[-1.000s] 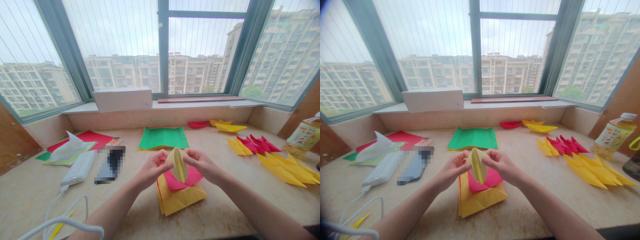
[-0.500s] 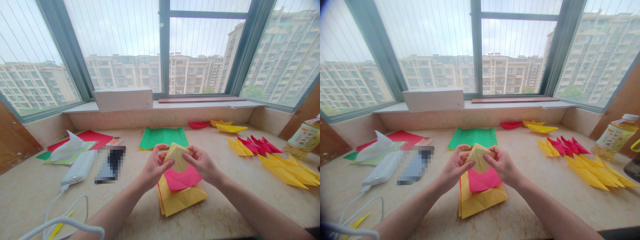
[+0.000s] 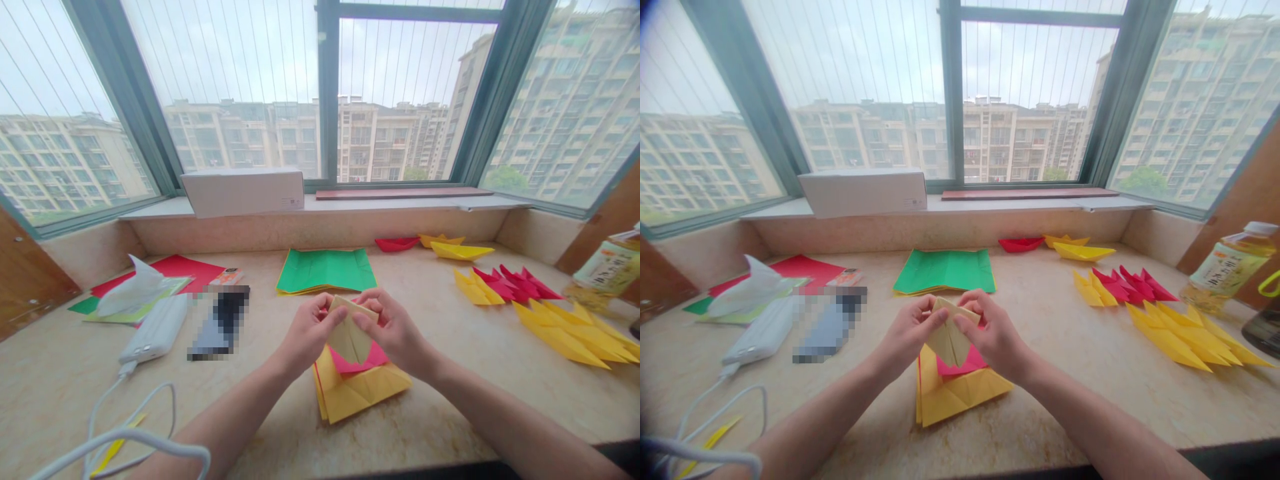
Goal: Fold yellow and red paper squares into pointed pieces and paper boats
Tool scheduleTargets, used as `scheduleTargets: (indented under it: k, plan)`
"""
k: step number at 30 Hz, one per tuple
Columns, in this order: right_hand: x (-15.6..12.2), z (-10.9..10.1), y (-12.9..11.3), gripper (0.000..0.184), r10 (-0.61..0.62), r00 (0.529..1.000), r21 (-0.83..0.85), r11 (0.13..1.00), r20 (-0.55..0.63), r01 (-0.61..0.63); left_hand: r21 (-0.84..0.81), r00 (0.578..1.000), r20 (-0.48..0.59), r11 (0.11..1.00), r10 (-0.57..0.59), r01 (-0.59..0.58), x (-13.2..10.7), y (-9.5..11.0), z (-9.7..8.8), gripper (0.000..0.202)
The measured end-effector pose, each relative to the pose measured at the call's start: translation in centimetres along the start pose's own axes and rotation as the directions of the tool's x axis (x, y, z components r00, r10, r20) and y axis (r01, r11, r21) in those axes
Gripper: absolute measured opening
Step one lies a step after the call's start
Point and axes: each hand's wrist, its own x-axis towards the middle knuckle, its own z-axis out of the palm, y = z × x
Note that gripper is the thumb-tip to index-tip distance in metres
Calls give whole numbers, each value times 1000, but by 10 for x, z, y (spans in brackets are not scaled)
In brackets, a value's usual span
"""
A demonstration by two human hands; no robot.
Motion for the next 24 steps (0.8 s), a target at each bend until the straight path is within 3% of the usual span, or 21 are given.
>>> scheduleTargets:
  k: [3, 6, 10, 12, 15, 18, 24]
  plan:
    - [-1, -7, 2, 24, -150, 981, -233, 957, 122, 175, -97, 996, -62, 993, -70, 64, 1, 3, -4, 42]
    - [-1, -13, 5, 38, -251, 923, -327, 880, 293, 343, -173, 989, -71, 978, -131, 117, 1, 4, -6, 60]
    - [2, -13, 7, 26, -311, 904, -373, 833, 294, 408, -74, 987, -35, 985, -156, 153, -4, 1, 0, 61]
    - [4, -14, 6, 21, -309, 916, -385, 836, 255, 390, -17, 988, 21, 988, -154, 154, -7, 0, 4, 56]
    - [6, -17, 3, 28, -225, 967, -454, 854, 121, 256, 35, 978, 164, 991, -132, 129, -12, 2, 7, 64]
    - [6, -18, 1, 36, -117, 992, -439, 890, 44, 124, 170, 971, 231, 985, -57, 18, -15, 7, 5, 57]
    - [2, -9, 0, 31, 74, 988, -48, 997, 137, -68, 404, 974, 217, 901, 72, -156, -16, 10, 5, 36]
